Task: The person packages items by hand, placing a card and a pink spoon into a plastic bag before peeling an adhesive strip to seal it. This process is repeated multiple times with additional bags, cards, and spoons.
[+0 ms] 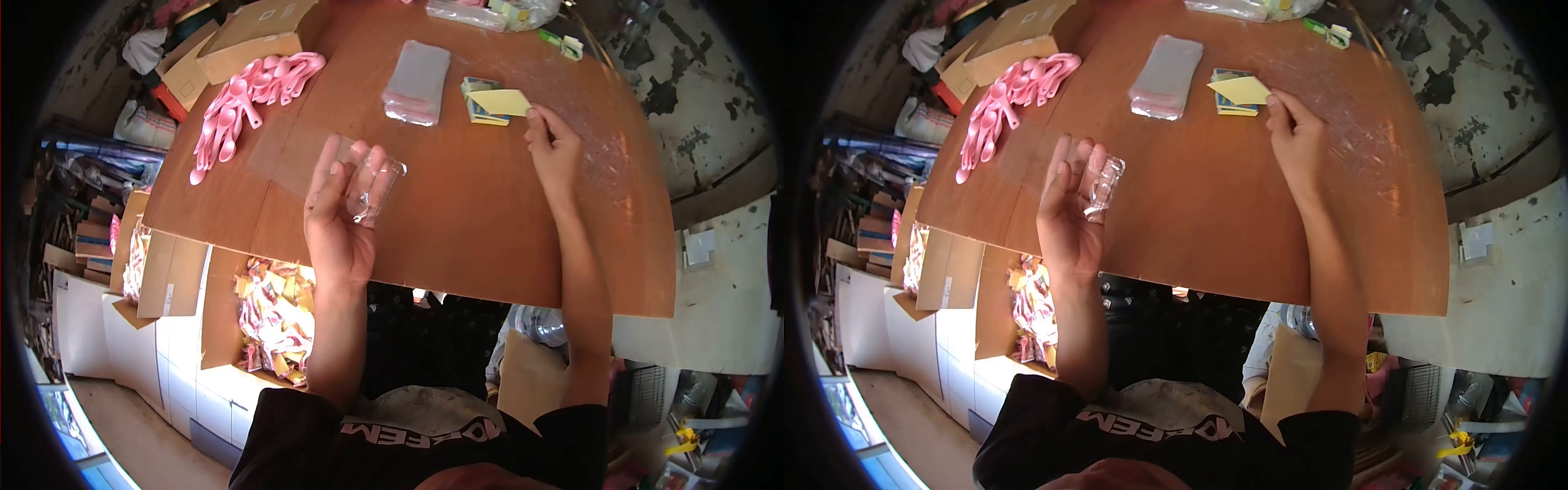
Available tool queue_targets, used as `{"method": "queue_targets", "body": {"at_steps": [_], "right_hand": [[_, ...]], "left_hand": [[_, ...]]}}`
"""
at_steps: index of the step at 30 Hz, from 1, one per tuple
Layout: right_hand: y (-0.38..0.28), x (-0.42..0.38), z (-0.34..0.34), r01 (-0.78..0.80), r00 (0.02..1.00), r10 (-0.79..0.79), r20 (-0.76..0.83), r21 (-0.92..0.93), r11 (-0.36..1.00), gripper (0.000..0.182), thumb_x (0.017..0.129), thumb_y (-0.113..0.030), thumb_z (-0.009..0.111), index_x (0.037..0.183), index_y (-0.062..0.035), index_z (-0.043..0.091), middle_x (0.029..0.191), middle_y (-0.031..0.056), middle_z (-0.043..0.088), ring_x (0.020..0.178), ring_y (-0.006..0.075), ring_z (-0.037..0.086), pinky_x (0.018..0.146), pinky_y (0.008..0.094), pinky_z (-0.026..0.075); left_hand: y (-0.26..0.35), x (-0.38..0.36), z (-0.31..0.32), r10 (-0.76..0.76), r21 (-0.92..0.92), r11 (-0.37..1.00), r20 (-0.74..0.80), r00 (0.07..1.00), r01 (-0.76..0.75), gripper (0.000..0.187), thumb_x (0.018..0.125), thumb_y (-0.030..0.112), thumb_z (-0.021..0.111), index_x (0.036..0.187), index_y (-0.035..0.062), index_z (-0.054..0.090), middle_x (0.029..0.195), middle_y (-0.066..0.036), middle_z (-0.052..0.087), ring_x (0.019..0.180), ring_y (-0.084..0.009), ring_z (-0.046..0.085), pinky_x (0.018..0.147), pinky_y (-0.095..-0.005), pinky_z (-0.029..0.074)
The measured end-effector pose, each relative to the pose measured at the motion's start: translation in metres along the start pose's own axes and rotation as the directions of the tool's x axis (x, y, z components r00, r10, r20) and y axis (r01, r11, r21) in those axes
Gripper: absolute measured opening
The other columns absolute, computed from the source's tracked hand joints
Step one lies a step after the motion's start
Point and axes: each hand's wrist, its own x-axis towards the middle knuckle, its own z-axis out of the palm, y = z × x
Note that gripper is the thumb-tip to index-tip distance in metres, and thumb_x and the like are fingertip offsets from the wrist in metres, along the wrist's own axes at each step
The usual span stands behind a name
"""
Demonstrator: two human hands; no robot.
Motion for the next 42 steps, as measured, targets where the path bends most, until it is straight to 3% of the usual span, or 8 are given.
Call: {"method": "queue_targets", "body": {"at_steps": [1, 7, 10, 14, 23, 27, 32, 42], "right_hand": [[-0.003, -0.002, 0.001, -0.159, 0.987, 0.157, 0.025, 0.171, 0.972, 0.021, 0.09, -0.017, 0.058, 0.103, -0.0024, 0.066, 0.08, 0.0083, 0.068, 0.065, 0.0154, 0.064, 0.062, 0.0265, 0.049], [-0.005, -0.001, 0.002, -0.212, 0.977, 0.163, 0.136, 0.6, 0.771, 0.022, 0.09, -0.013, 0.059, 0.103, 0.0037, 0.064, 0.086, 0.0077, 0.067, 0.073, 0.0102, 0.062, 0.066, 0.0225, 0.05], [-0.013, -0.006, 0.005, -0.102, 0.992, 0.062, 0.111, 0.415, 0.904, 0.02, 0.088, -0.009, 0.061, 0.103, 0.0036, 0.064, 0.089, 0.0076, 0.067, 0.075, 0.0094, 0.061, 0.067, 0.022, 0.05], [-0.036, -0.019, 0.006, -0.061, 0.991, 0.01, 0.133, 0.386, 0.92, 0.018, 0.086, -0.005, 0.062, 0.102, 0.0039, 0.064, 0.09, 0.0075, 0.067, 0.077, 0.0089, 0.061, 0.068, 0.021, 0.049], [-0.091, -0.058, 0.019, -0.325, 0.849, -0.008, 0.528, 0.534, 0.78, 0.016, 0.086, -0.004, 0.062, 0.1, 0.0025, 0.063, 0.098, 0.0086, 0.065, 0.083, 0.0103, 0.062, 0.071, 0.0204, 0.051], [-0.095, -0.065, 0.023, -0.365, 0.857, 0.023, 0.515, 0.576, 0.732, 0.016, 0.086, -0.004, 0.063, 0.1, 0.0026, 0.063, 0.098, 0.009, 0.064, 0.083, 0.0113, 0.063, 0.071, 0.0211, 0.051], [-0.091, -0.071, 0.029, -0.337, 0.884, 0.039, 0.466, 0.578, 0.743, 0.017, 0.085, -0.005, 0.063, 0.101, 0.0022, 0.062, 0.097, 0.0102, 0.064, 0.082, 0.0128, 0.063, 0.071, 0.0231, 0.052], [-0.091, -0.081, 0.032, -0.356, 0.85, 0.011, 0.527, 0.559, 0.749, 0.017, 0.086, -0.005, 0.063, 0.101, 0.0022, 0.063, 0.098, 0.0096, 0.065, 0.082, 0.0125, 0.064, 0.07, 0.022, 0.051]], "left_hand": [[0.002, 0.0, -0.003, -0.008, -0.048, 0.999, 0.03, 1.0, 0.009, 0.051, 0.093, 0.01, 0.048, 0.136, -0.0039, 0.027, 0.123, -0.02, 0.049, 0.114, -0.0314, 0.053, 0.095, -0.0421, 0.049], [0.009, -0.002, -0.007, 0.047, 0.059, 0.997, 0.02, 0.999, -0.048, 0.044, 0.093, 0.007, 0.046, 0.134, -0.0043, 0.033, 0.124, -0.018, 0.052, 0.111, -0.0245, 0.056, 0.095, -0.0373, 0.049], [0.004, 0.001, -0.016, 0.069, 0.028, 0.997, 0.042, 0.997, -0.07, 0.045, 0.093, 0.006, 0.047, 0.134, -0.0042, 0.033, 0.124, -0.018, 0.052, 0.111, -0.0235, 0.057, 0.095, -0.0376, 0.049], [-0.001, -0.001, -0.017, 0.072, -0.067, 0.995, 0.004, 0.997, -0.072, 0.048, 0.092, 0.003, 0.05, 0.135, -0.0038, 0.03, 0.122, -0.019, 0.054, 0.109, -0.0245, 0.058, 0.09, -0.0329, 0.052], [0.0, 0.003, -0.025, 0.157, -0.05, 0.985, -0.099, 0.983, -0.163, 0.047, 0.092, 0.004, 0.05, 0.135, -0.003, 0.033, 0.124, -0.016, 0.052, 0.111, -0.0207, 0.055, 0.094, -0.0329, 0.05], [-0.007, 0.005, -0.034, 0.209, 0.009, 0.977, -0.178, 0.962, -0.211, 0.049, 0.091, 0.002, 0.051, 0.136, -0.0027, 0.032, 0.124, -0.016, 0.052, 0.11, -0.022, 0.056, 0.094, -0.0323, 0.049], [-0.01, 0.003, -0.02, 0.158, -0.071, 0.982, -0.21, 0.965, -0.176, 0.055, 0.089, 0.006, 0.058, 0.137, 0.0003, 0.033, 0.114, -0.01, 0.06, 0.099, -0.0121, 0.06, 0.083, -0.0241, 0.051], [-0.023, 0.001, -0.02, 0.211, -0.096, 0.97, -0.137, 0.968, -0.225, 0.055, 0.089, 0.006, 0.057, 0.137, -0.0017, 0.031, 0.114, -0.011, 0.061, 0.099, -0.0122, 0.059, 0.08, -0.0244, 0.051]]}}
